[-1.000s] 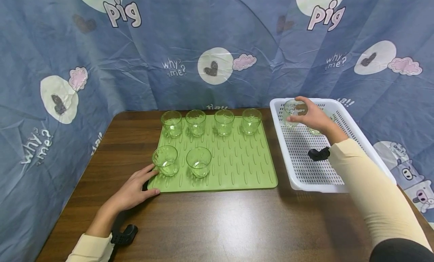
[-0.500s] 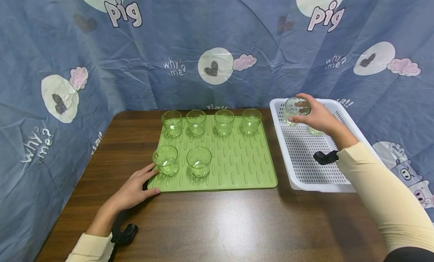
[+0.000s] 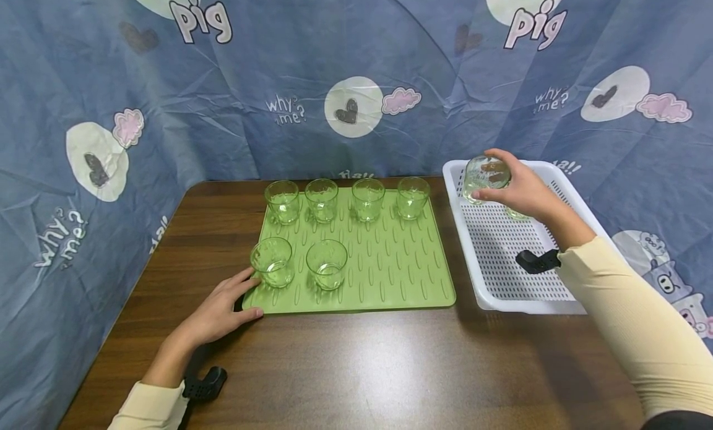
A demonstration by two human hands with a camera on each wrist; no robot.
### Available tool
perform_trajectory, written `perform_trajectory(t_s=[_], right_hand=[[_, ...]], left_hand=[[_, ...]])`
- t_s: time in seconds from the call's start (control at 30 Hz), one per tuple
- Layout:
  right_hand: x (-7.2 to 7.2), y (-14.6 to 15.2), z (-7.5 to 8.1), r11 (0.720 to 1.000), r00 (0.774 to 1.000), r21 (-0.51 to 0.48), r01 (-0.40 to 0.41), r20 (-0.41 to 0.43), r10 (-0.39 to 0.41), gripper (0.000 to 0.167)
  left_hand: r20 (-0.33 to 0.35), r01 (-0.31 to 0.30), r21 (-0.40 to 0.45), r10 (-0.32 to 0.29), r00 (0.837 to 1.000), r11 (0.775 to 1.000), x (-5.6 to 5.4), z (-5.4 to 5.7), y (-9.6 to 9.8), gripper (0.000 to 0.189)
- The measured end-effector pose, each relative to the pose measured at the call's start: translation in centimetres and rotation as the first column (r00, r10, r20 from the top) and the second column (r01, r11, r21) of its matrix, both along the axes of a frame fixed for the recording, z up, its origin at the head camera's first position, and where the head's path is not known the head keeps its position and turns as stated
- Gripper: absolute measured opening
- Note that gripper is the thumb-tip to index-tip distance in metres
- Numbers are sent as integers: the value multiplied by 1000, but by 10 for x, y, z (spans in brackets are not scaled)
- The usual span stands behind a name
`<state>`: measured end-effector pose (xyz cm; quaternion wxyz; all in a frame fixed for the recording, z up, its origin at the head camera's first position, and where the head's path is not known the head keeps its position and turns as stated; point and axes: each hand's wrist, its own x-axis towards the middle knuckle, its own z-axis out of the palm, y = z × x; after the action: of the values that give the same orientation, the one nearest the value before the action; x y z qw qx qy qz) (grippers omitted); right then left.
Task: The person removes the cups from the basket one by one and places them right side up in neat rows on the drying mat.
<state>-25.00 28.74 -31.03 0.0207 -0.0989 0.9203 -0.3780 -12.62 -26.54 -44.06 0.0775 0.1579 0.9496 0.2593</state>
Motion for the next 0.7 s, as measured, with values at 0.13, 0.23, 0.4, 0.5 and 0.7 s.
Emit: perform_trajectory(t_s=[0.13,0.23,0.4,0.5,0.7], right_hand=[[6,-4,4,1000,1000,2,-2,-12,2,92],[11,-11,9,1000,1000,18,-7,-28,7,91],[19,-25,15,999,999,8,-37,-35,37,90],[24,-34,16,998,997,-28,-64,-39,62,87],[34,-55,11,993,995,-84,-86,-62,81,87]], left_hand=[[6,-4,0,4,1000,1000,0,0,0,66],[4,-3,0,3,1000,1000,0,0,1,66],[-2,0,2,0,1000,1000,0,0,1,66],[4,-1,2,1,1000,1000,0,0,1,67],[8,-1,-3,1,1000,1000,-1,0,1,67]])
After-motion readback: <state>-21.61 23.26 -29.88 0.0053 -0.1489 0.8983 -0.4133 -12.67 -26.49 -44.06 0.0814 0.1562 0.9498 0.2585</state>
